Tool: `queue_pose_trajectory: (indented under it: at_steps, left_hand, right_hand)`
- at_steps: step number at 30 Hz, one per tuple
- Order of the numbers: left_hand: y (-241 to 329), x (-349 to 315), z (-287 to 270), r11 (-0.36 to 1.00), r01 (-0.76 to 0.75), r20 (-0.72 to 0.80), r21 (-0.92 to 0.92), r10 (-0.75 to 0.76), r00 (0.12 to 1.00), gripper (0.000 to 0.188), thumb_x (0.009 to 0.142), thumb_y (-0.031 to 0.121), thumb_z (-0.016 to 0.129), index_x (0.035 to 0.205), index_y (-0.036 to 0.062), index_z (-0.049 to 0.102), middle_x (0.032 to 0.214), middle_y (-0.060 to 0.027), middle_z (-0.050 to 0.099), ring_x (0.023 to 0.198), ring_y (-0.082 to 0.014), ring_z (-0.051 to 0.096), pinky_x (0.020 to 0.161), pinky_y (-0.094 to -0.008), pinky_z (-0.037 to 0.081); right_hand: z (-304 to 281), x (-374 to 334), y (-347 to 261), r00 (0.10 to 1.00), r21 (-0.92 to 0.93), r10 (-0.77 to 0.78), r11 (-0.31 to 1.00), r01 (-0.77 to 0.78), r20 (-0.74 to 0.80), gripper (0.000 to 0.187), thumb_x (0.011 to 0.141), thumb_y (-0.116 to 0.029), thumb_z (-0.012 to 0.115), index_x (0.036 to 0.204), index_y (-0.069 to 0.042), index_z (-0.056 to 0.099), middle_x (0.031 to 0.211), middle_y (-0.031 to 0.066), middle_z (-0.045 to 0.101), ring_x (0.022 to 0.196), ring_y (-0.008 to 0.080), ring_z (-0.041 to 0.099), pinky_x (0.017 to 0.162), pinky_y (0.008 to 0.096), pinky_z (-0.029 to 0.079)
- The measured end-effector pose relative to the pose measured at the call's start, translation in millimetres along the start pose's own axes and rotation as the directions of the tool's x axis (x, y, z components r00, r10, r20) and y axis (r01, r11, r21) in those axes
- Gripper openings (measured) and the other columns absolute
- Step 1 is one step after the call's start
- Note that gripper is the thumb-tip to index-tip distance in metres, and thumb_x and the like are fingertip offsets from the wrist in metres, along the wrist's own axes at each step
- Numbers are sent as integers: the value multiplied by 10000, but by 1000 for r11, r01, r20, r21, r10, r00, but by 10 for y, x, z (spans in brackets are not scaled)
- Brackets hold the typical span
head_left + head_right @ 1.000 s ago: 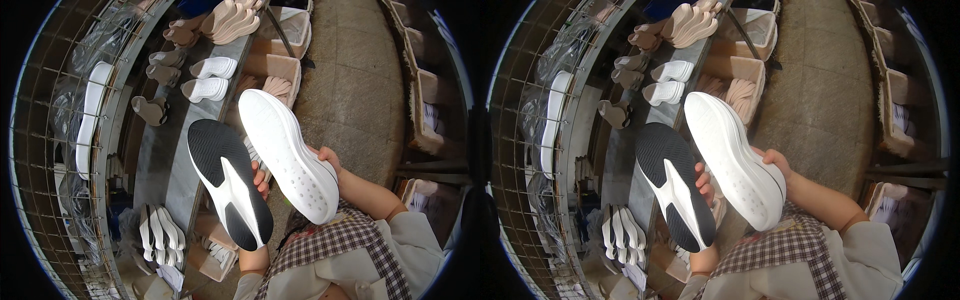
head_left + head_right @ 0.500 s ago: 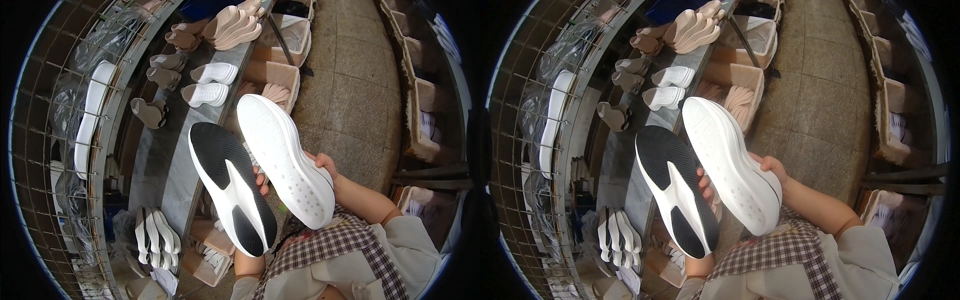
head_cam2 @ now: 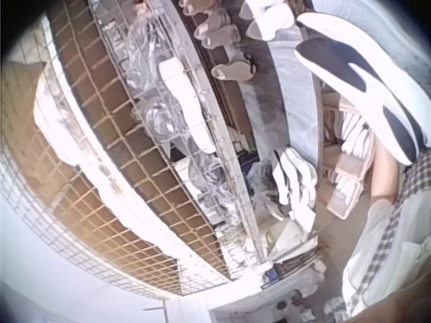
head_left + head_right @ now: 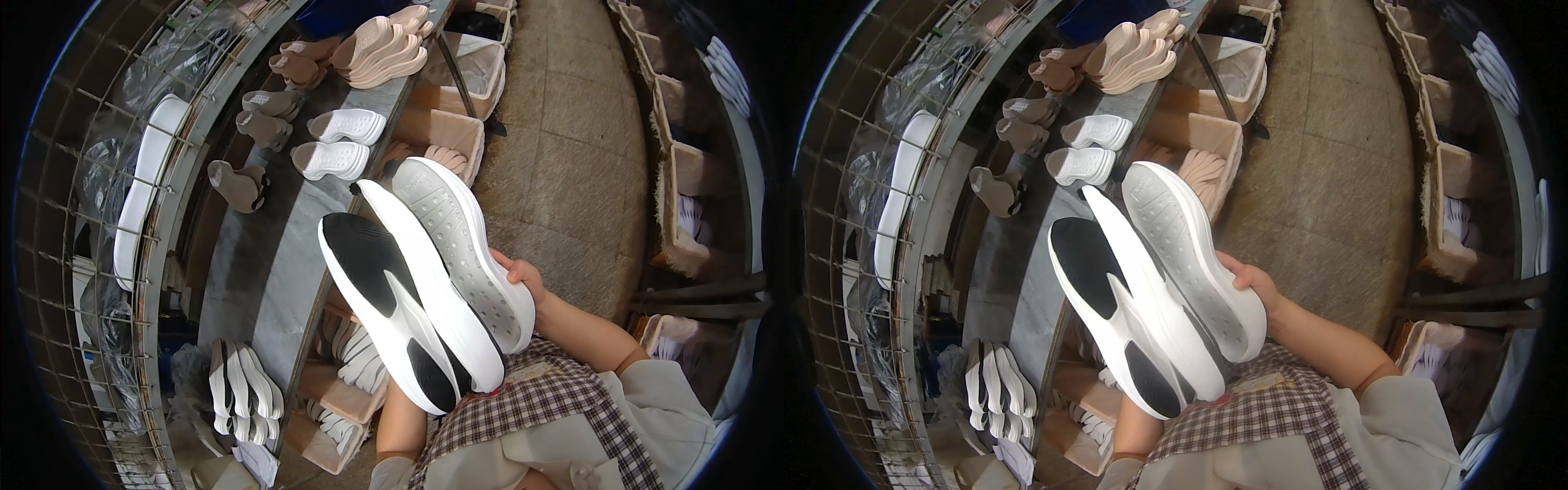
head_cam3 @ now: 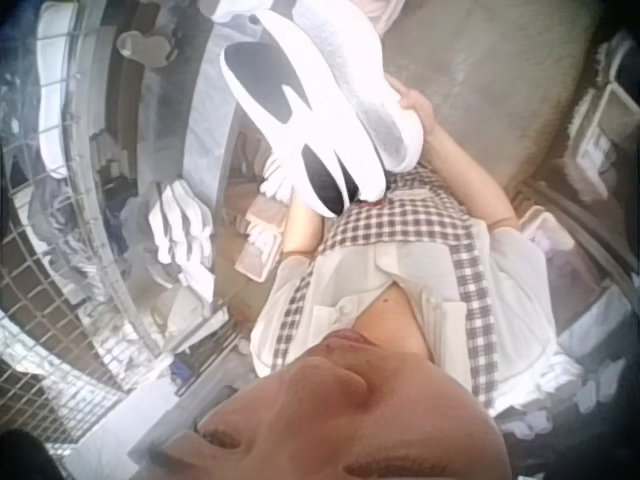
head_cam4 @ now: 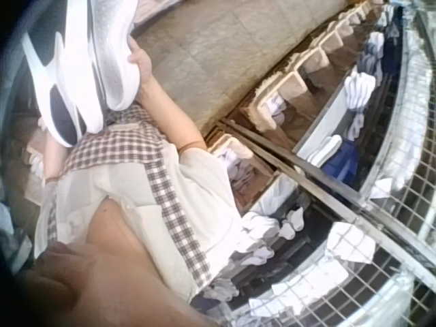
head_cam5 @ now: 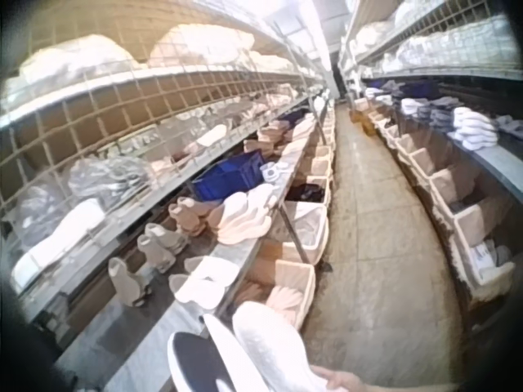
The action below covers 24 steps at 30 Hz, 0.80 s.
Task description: The person picks up pairs of white and pink slippers from a shelf, turns them over to view the soles, and places them back on the shelf in neat stacks. The person handles multiple pairs, aligning them by size and color.
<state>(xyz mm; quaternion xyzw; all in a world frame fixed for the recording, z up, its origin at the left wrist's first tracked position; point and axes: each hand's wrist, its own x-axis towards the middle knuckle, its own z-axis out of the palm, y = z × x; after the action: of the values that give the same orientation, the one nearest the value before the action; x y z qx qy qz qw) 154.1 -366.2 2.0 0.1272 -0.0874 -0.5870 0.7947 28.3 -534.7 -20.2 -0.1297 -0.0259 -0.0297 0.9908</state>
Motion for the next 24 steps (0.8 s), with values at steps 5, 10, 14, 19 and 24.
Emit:
queue_pose_trajectory:
  at_steps: [5, 10, 14, 19, 24]
  left_hand:
    - [-15, 35, -29, 999, -8, -37, 38, 10, 999, 461, 918, 200, 567, 1301, -6, 413, 1192, -182, 485, 1002, -256, 539, 789, -332, 504]
    - [6, 26, 121, 984, -34, -203, 177, 70, 977, 455, 924, 184, 557, 1306, -11, 407, 1205, -187, 487, 1013, -258, 541, 790, -334, 504]
    - [-139, -17, 376, 717, -103, -356, 690, 459, 814, 487, 902, 74, 579, 1330, -14, 364, 1224, -154, 506, 1133, -210, 526, 902, -338, 477]
    - [-204, 73, 593, 615, -61, -334, 786, 506, 795, 570, 859, -1, 575, 1374, -10, 330, 1296, -131, 476, 1169, -197, 489, 983, -337, 404]
    - [-226, 107, 690, 633, -38, -344, 773, 470, 813, 608, 833, -41, 569, 1390, -6, 327, 1278, -119, 482, 1170, -197, 479, 990, -334, 394]
  right_hand:
    - [-102, 2, 35, 995, 193, -7, 981, -13, 104, 765, 676, -131, 530, 1404, -19, 325, 1295, 193, 501, 1164, 312, 535, 995, 427, 443]
    - [-114, 20, 39, 997, 188, 19, 982, -34, 77, 790, 653, -109, 539, 1406, -14, 320, 1296, 203, 501, 1158, 319, 539, 1009, 432, 430]
    - [-180, 66, 72, 999, -13, 30, 999, -30, 13, 802, 637, -94, 545, 1402, -7, 319, 1299, 210, 497, 1159, 324, 538, 1010, 425, 431]
    - [-310, 92, 171, 989, 206, 134, 968, -145, 66, 786, 655, -197, 514, 1394, -13, 321, 1286, 220, 506, 1131, 329, 560, 979, 420, 466]
    - [-361, 77, 194, 975, 373, 207, 901, -221, 77, 728, 680, -191, 512, 1368, -8, 361, 1210, 236, 562, 1021, 353, 623, 920, 439, 517]
